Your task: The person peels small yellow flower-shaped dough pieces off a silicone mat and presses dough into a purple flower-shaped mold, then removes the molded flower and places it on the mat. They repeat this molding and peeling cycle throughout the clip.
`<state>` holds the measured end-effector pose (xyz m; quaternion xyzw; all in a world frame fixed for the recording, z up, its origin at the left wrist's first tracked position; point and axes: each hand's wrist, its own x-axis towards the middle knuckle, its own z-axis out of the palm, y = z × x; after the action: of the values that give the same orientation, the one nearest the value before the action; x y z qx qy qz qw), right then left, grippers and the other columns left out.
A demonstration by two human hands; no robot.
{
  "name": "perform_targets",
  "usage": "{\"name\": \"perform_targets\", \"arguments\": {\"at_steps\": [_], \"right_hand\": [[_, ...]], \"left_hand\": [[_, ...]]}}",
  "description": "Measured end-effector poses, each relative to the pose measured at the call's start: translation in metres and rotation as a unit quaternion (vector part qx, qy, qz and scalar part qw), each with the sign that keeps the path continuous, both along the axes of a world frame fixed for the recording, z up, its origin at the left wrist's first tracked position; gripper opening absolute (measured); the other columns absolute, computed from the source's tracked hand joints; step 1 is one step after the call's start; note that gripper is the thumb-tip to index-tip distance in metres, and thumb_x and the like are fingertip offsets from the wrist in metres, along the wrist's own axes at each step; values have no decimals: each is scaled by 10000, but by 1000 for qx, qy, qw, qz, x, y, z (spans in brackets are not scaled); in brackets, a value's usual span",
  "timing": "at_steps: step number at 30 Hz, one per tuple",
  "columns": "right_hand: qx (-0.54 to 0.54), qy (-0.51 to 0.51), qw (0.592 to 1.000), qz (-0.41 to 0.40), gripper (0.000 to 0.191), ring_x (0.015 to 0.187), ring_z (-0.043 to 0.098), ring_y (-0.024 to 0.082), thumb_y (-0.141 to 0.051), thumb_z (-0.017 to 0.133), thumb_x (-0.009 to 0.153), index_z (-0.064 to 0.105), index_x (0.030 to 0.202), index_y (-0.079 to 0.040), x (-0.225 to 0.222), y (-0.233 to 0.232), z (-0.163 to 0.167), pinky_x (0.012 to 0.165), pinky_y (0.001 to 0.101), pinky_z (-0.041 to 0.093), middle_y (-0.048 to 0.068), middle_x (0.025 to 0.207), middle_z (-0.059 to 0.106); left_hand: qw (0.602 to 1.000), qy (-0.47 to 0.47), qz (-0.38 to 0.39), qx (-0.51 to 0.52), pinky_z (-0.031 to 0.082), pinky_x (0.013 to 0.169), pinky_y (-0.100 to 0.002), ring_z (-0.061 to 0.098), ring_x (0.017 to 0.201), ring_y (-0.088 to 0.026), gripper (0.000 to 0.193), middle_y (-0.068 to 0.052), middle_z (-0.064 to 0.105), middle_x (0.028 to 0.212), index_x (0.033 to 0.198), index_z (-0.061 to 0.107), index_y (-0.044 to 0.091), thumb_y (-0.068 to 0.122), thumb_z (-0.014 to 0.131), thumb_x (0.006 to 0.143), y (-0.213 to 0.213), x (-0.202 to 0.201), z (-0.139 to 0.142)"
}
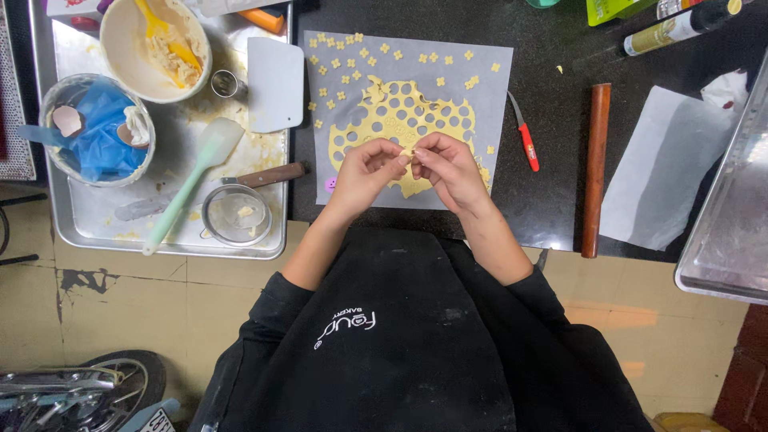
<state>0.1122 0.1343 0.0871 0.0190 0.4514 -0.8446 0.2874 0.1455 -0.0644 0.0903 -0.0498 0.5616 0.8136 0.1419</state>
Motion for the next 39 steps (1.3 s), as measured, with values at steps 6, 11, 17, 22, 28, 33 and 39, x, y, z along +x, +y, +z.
{"name": "perform_targets", "arguments": {"at_steps": [6, 11, 17, 22, 28, 33, 39], "right_hand": [[30, 19, 999, -3, 87, 832, 631, 127, -91, 662, 1011, 647, 1037, -9, 2, -1, 6, 771, 282, 532, 55, 939, 671], [100, 108, 989, -17, 91, 847, 623, 111, -39, 693, 979, 634, 1037, -1, 4, -4, 12, 783, 275, 526, 37, 934, 660], [134, 190, 972, -19, 114, 926, 610, 109, -16, 677, 975, 664, 1079, 27, 5, -3, 23, 847, 260, 519, 41, 1028, 627], [169, 232, 957, -41, 83, 985, 611, 115, 28, 701, 963, 673, 1041, 38, 6, -8, 31, 877, 266, 534, 55, 1068, 611], [251, 291, 923, 25, 60, 918, 644, 120, 19, 724, 937, 686, 982, 29, 1, -2, 51, 824, 268, 540, 56, 999, 643], [288, 311, 902, 82, 61, 858, 643, 111, -12, 743, 922, 697, 947, 20, 0, 6, 55, 787, 252, 528, 42, 931, 666], [159, 172, 972, 20, 83, 892, 608, 80, -22, 721, 968, 670, 1019, 20, 4, 2, 22, 815, 242, 501, 25, 958, 659]], "left_hand": [[995, -50, -9, 84, 574, 745, -275, 684, 859, -123, 178, -41, 705, 947, 1056, 670, 16, 169, 695, 970, -2, -1, 8], [995, -48, -14, 87, 579, 736, -276, 681, 870, -123, 179, -47, 708, 951, 1065, 680, 5, 161, 704, 979, -4, 0, 9], [999, -6, 36, 14, 570, 715, -251, 677, 811, -99, 180, -43, 725, 912, 1071, 732, -10, 126, 728, 953, 3, 2, 6], [994, 56, 68, -64, 520, 697, -234, 642, 799, -84, 159, -68, 722, 921, 1064, 769, -32, 79, 761, 950, 5, 3, 11], [996, 45, -12, -73, 523, 682, -232, 655, 755, -89, 166, -54, 728, 837, 987, 756, -23, 137, 743, 946, -6, -1, 17], [993, 44, -54, -99, 552, 675, -246, 675, 748, -96, 173, -54, 742, 829, 944, 756, -15, 154, 727, 924, -10, -6, 13], [999, -33, 9, -34, 587, 687, -246, 703, 760, -98, 179, -53, 728, 815, 927, 716, -3, 174, 710, 952, -1, -5, 6]]}}
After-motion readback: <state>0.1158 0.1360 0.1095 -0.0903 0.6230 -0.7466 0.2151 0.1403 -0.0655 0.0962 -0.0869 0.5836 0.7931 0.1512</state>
